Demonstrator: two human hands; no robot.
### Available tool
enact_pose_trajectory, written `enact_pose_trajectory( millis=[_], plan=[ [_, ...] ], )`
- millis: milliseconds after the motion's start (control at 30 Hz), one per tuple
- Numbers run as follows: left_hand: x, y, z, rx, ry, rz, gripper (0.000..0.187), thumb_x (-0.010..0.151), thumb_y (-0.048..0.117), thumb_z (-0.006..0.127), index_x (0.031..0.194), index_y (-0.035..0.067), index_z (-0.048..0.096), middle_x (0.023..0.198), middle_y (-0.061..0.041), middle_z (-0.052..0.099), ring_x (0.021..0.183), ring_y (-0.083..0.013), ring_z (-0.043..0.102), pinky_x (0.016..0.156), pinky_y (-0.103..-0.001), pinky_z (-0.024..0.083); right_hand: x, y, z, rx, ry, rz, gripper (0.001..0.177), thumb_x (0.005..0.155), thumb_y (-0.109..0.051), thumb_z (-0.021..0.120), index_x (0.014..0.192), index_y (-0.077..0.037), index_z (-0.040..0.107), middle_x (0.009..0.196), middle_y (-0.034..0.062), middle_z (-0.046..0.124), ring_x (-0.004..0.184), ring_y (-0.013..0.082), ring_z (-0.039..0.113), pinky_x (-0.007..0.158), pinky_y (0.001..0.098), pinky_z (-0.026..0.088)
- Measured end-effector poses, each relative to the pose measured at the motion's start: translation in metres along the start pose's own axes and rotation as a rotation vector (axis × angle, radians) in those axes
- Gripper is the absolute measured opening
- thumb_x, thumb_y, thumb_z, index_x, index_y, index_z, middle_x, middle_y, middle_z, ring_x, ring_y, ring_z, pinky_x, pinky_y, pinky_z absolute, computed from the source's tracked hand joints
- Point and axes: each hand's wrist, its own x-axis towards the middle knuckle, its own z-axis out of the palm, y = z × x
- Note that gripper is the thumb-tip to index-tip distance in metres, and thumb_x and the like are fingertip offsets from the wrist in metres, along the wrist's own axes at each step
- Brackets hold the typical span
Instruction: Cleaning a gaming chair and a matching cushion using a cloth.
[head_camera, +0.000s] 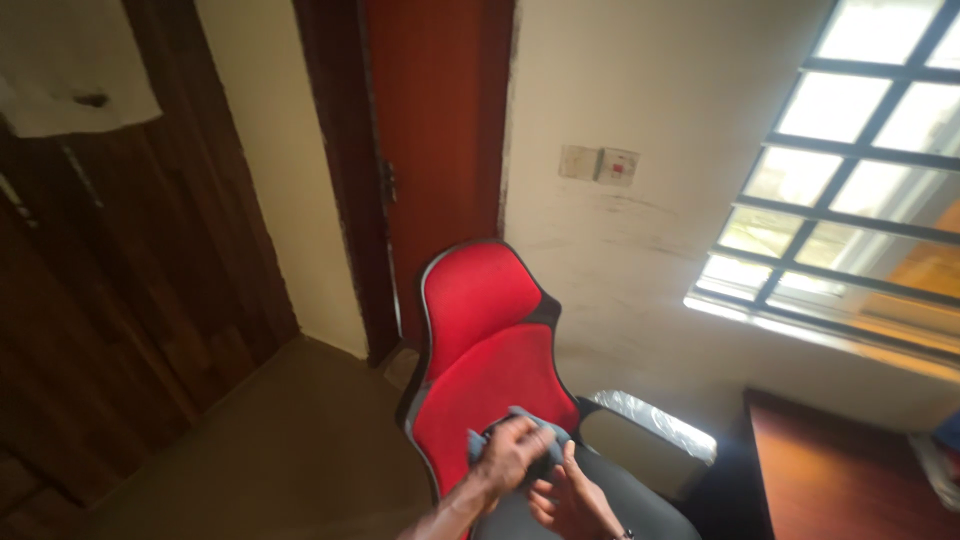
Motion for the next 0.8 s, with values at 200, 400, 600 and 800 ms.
enact_pose_trajectory(
  millis=[200, 400, 600, 800],
  plan=[
    [0.019, 0.036, -0.018, 0.112, -0.37, 0.022, 0.02, 0.102, 0.024, 0.061, 0.105, 0.009, 0.074, 0.097, 0.001, 0.074, 0.092, -0.0054, 0.065, 0.087, -0.023, 0.052, 0.009, -0.044, 0.031, 0.567, -0.429, -0.082, 0.027, 0.094, -0.027, 0.066, 0.112, -0.007, 0.069, 0.084, 0.0016, 0.071, 0.071, 0.012, 0.066, 0.054, 0.0274, 0.046],
    [0.067, 0.104, -0.064, 0.799, 0.548, 0.751, 0.018, 0.09, 0.02, 0.071, 0.087, 0.002, 0.068, 0.101, -0.016, 0.071, 0.093, -0.0248, 0.068, 0.084, -0.037, 0.056, -0.003, -0.14, 0.047, 0.157, -0.314, -0.552, 0.027, 0.093, -0.013, 0.072, 0.114, 0.004, 0.067, 0.096, 0.0084, 0.072, 0.081, 0.0148, 0.067, 0.07, 0.0307, 0.053],
    [0.16, 0.1, -0.13, 0.955, 0.848, 0.519, 0.11, 0.072, 0.047, 0.092, 0.142, -0.015, 0.033, 0.142, -0.037, 0.04, 0.131, -0.0465, 0.043, 0.107, -0.05, 0.038, 0.004, -0.266, 0.057, 0.049, -0.101, -1.168, 0.021, 0.101, -0.015, 0.069, 0.112, -0.001, 0.058, 0.102, 0.0048, 0.063, 0.094, 0.0124, 0.057, 0.083, 0.0261, 0.047],
    [0.188, 0.064, -0.15, 0.963, 0.642, 0.024, 0.102, 0.077, 0.064, 0.077, 0.142, -0.008, 0.044, 0.135, -0.033, 0.063, 0.128, -0.0418, 0.063, 0.108, -0.044, 0.053, -0.049, -0.345, 0.112, 0.427, 0.333, -1.381, 0.029, 0.099, -0.019, 0.067, 0.122, -0.01, 0.052, 0.107, -0.0023, 0.064, 0.099, 0.011, 0.063, 0.088, 0.0288, 0.054]
  ],
)
